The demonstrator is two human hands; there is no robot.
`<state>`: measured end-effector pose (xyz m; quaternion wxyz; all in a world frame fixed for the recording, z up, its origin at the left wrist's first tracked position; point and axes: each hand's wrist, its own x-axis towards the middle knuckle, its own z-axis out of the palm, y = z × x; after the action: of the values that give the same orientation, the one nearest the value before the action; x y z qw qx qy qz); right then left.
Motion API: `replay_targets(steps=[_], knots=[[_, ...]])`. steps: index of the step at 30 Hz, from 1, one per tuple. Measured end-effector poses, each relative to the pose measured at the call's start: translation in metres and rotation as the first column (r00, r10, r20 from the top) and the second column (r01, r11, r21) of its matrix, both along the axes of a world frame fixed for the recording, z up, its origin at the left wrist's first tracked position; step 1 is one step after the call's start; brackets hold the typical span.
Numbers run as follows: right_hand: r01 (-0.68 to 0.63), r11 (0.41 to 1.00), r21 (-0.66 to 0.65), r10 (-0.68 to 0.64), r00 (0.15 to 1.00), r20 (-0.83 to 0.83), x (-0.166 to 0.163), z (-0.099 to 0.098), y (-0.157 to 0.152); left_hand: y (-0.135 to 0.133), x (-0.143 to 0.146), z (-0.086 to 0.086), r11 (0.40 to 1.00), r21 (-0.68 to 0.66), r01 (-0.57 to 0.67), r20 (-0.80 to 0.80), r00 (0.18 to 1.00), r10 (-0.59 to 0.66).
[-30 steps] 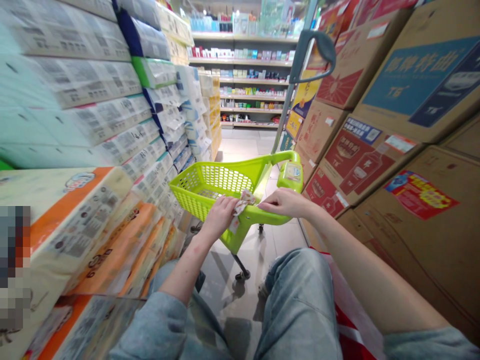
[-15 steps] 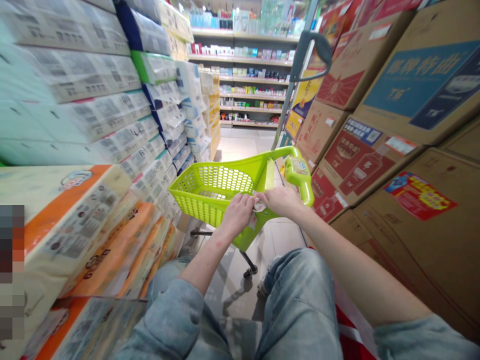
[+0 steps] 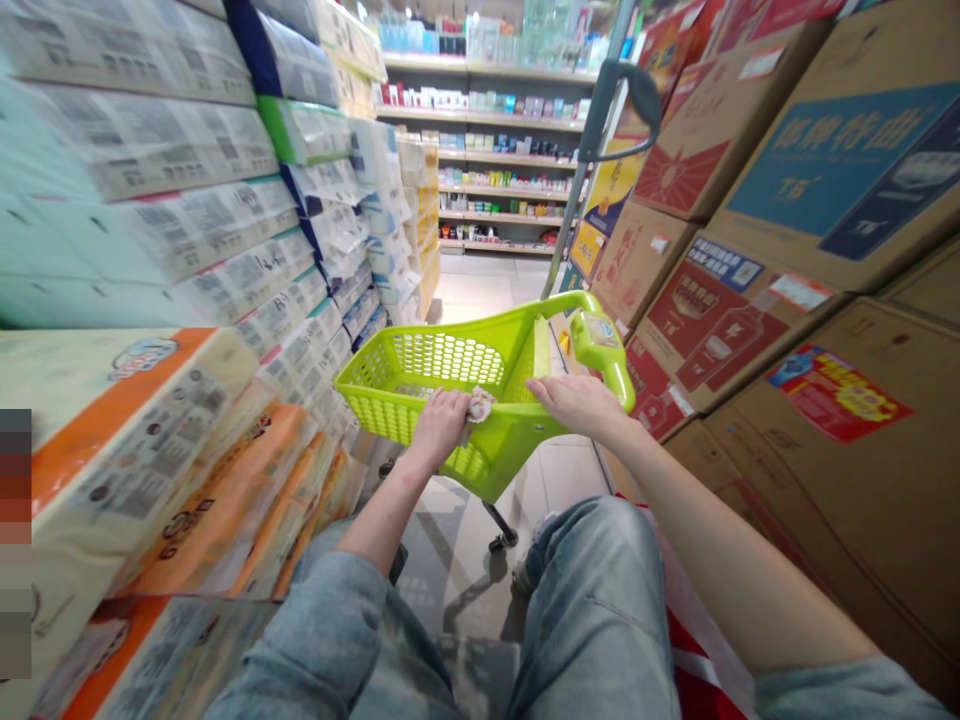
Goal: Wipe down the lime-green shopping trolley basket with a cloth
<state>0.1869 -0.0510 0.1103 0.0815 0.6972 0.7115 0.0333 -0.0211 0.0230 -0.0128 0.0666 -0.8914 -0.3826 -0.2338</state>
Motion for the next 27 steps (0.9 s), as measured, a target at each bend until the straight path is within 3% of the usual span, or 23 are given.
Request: replay_targets(steps=[6,16,27], knots=[[-0.013,1.0,0.006,0.013,1.0,0.011,0.001,-0.001,0.001,0.015,-0.019,-0.01,0.998,-0.046,-0.041,0.022,0.999,0.043],[-0.035,0.999,0.025,0.035,0.999,0.013,0.008,-0.003,0.004,0.024,-0.041,-0.01,0.988,-0.102,-0.117,-0.01,0.993,0.117],[-0.038,0.995,0.091,0.032,0.997,0.064,0.019,-0.011,0.015,0.024,-0.024,-0.009,0.975,-0.076,-0.209,-0.073,0.976,0.204]])
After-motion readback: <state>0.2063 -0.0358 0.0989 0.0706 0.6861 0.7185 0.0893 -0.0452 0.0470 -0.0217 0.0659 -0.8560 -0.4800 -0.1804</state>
